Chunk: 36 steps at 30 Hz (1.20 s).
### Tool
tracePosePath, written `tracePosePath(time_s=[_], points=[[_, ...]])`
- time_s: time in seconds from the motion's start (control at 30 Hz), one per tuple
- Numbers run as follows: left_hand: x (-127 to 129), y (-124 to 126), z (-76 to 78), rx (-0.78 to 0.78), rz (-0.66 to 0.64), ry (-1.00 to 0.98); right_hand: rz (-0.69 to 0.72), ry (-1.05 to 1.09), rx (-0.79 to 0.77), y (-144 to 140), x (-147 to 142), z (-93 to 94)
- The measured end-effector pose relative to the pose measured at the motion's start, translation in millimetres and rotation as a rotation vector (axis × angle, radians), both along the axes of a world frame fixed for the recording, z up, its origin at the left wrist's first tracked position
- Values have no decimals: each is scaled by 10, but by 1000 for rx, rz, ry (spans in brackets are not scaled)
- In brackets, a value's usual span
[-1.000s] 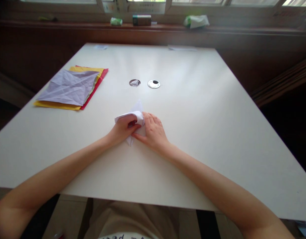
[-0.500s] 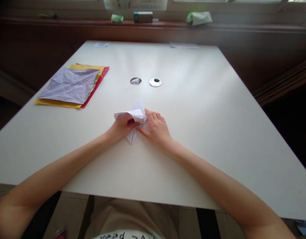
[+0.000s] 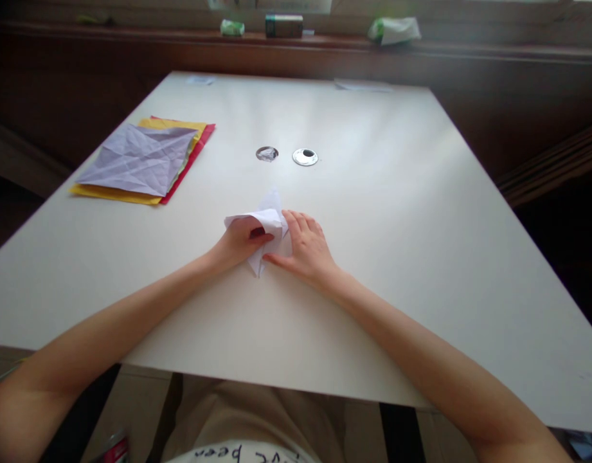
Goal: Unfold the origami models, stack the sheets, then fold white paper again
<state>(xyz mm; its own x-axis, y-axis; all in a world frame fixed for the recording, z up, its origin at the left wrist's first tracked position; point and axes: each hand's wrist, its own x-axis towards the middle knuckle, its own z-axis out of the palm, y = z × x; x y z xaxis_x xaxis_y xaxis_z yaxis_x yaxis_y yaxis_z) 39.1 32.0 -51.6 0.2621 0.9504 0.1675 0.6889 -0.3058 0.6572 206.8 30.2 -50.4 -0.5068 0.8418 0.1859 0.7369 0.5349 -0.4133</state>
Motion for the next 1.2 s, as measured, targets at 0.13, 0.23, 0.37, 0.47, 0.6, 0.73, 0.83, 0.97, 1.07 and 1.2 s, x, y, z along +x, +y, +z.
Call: tracePosePath(time_s=[0.13, 0.23, 0.37, 0.47, 0.6, 0.73, 0.83, 0.97, 1.07, 1.2], points=[[-2, 2, -4, -20, -1, 1, 23, -52, -68, -37, -15, 38], [-1, 3, 1, -17, -2, 21, 11, -94, -132, -64, -31, 70], [2, 5, 4, -22, 1, 36, -9, -125, -211, -94, -57, 126], [2, 5, 3, -25, 6, 36, -19, -144, -248, -99, -68, 149], [-4, 1, 10, -33, -3, 24, -28, -109, -248, -95, -77, 107], [-6, 0, 15, -23, 0, 4, -78, -40, -181, -112, -97, 36], [0, 5, 7, -16, 5, 7, -64, -41, -147, -130, -101, 16], [7, 4, -1, -26, 9, 11, -39, -47, -140, -140, -87, 13], [6, -8, 1, -11, 1, -17, -32, -7, -103, -132, -71, 8], [-1, -24, 6, 31, -6, -33, -47, 200, -82, -74, -28, 31]])
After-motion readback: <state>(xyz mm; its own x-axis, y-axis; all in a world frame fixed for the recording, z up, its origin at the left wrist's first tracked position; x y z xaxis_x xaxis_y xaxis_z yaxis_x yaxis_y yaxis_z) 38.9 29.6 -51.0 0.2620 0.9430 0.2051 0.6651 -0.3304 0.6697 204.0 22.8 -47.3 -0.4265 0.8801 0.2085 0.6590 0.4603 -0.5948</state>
